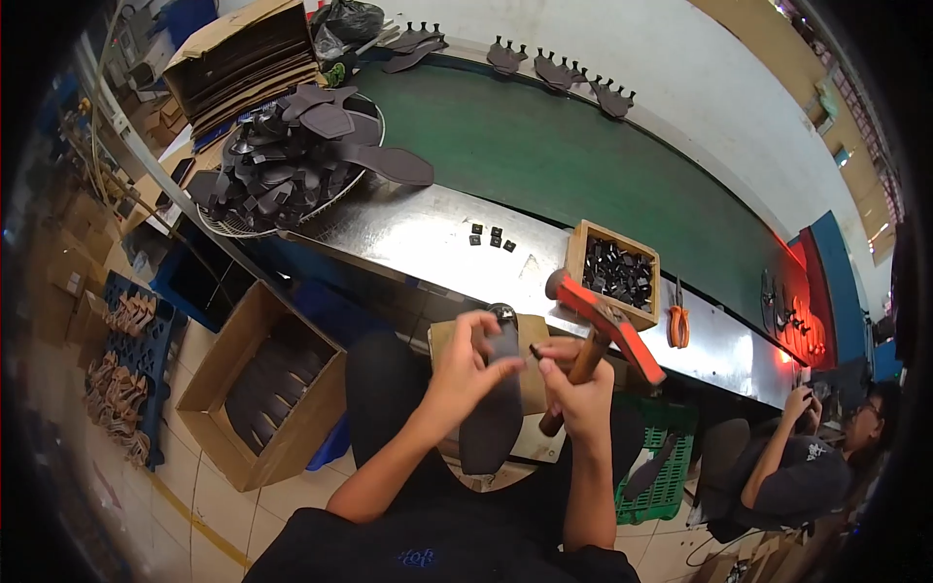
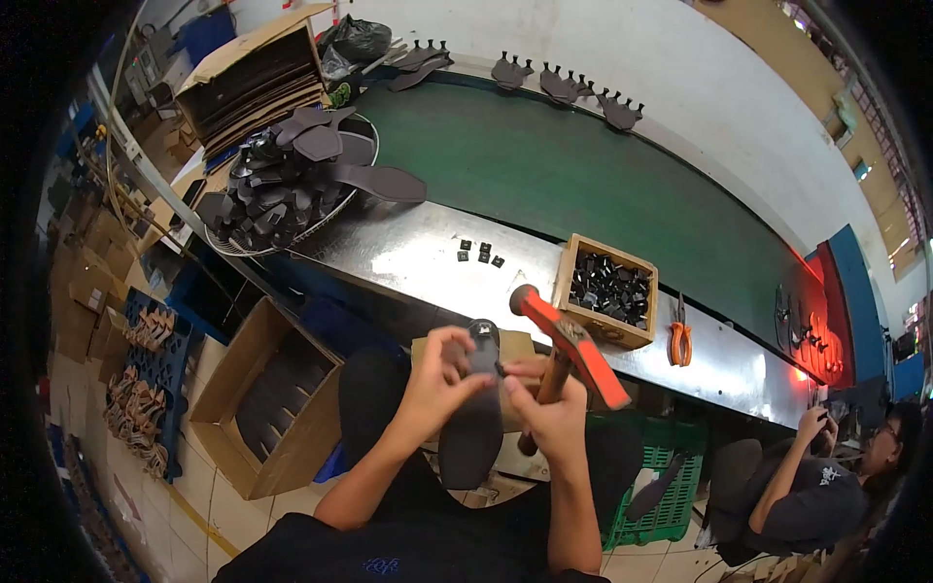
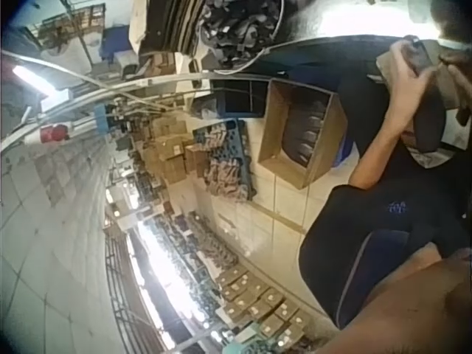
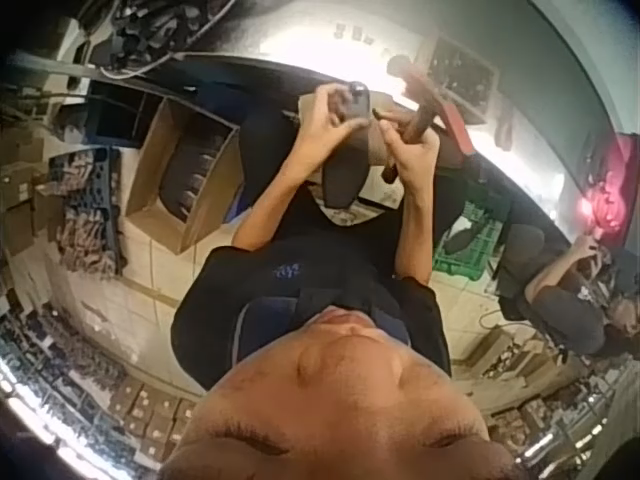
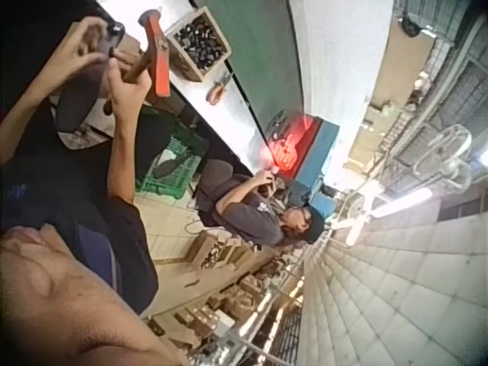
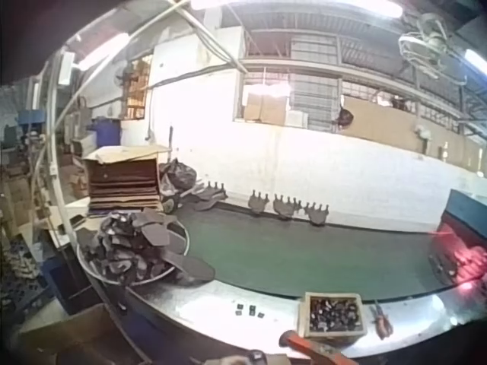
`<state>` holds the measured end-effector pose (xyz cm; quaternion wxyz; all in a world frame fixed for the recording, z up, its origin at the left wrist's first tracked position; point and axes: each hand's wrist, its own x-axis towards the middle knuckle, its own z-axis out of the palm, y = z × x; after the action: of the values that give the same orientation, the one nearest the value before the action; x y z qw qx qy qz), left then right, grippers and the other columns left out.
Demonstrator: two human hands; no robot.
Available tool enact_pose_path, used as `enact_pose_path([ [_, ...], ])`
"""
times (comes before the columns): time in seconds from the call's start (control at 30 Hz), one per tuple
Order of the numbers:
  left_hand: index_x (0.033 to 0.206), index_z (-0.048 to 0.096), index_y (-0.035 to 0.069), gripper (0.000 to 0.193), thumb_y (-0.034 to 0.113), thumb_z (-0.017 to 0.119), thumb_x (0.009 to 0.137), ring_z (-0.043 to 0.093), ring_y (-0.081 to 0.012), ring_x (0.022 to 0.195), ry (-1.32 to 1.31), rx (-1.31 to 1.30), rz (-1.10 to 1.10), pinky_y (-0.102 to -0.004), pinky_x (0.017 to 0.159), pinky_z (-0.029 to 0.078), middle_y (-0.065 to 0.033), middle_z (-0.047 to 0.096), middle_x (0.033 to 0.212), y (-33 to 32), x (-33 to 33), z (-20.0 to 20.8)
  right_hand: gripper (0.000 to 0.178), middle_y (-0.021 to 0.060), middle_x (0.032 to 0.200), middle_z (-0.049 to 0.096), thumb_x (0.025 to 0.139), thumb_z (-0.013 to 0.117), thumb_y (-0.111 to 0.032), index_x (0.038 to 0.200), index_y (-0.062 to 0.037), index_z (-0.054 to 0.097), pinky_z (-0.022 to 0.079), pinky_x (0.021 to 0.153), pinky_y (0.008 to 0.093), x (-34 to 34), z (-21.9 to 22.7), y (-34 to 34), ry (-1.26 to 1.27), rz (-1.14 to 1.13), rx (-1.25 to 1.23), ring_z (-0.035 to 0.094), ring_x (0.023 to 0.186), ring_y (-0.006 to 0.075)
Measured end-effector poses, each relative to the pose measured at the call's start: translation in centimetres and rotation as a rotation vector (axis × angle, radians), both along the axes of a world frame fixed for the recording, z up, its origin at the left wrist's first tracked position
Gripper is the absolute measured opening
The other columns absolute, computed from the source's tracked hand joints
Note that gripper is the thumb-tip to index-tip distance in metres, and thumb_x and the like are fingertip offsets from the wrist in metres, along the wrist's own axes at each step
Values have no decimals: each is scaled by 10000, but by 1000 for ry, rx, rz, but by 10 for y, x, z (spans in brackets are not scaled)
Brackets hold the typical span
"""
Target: Manually assemble and fasten metal components onto shoe parts using tools.
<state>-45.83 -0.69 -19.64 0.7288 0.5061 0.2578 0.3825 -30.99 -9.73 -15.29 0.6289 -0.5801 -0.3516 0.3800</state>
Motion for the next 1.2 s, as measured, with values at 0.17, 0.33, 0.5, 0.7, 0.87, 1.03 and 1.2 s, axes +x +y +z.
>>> enact_pose_path([
  [0.17,1257,600,72,449,248,750,872,614,-296,1100,654,938,270,-443,1084,262,-124,637,1227,51,9,-26,211,9,877,701,850,719,-35,1053,17,702,434,596,205,21,-4,49,-346,80,-137,545,678,17],
  [0.33,1103,687,79,269,248,721,897,621,-221,1079,571,866,202,-409,1045,291,-69,706,1072,50,6,-25,198,56,868,721,850,727,-66,1025,27,716,500,716,265,32,-27,69,-449,169,-36,630,786,91],
  [0.5,1059,678,83,229,249,711,905,628,-207,1032,498,868,230,-397,1005,303,-48,698,1029,38,-4,-19,194,71,910,729,859,722,-61,1032,27,718,515,776,283,24,-21,59,-402,181,-51,653,844,118],
  [0.7,1079,663,79,246,248,715,907,618,-205,1027,527,835,159,-360,987,305,-45,689,1050,33,-17,-17,210,83,935,737,868,721,-67,1058,19,707,523,796,287,22,-20,53,-402,249,-22,668,858,134],
  [0.87,1084,665,76,264,240,732,889,609,-199,1003,536,818,137,-347,972,307,-52,681,1032,33,-19,-17,196,97,998,728,851,713,-28,1034,41,709,523,812,298,19,-14,53,-508,283,-44,675,892,169],
  [1.03,1059,656,59,258,191,753,860,639,-257,976,448,871,150,-381,917,388,-76,683,1017,38,-13,-24,214,118,973,715,829,727,-38,1024,42,697,520,805,309,20,-10,49,-740,326,87,680,864,224],
  [1.2,1070,667,-7,289,109,762,823,688,-301,915,341,677,117,-365,829,512,-133,706,995,33,-5,-23,223,140,943,675,820,730,-57,1019,24,669,516,741,324,16,-9,44,-823,271,132,671,800,253],
])
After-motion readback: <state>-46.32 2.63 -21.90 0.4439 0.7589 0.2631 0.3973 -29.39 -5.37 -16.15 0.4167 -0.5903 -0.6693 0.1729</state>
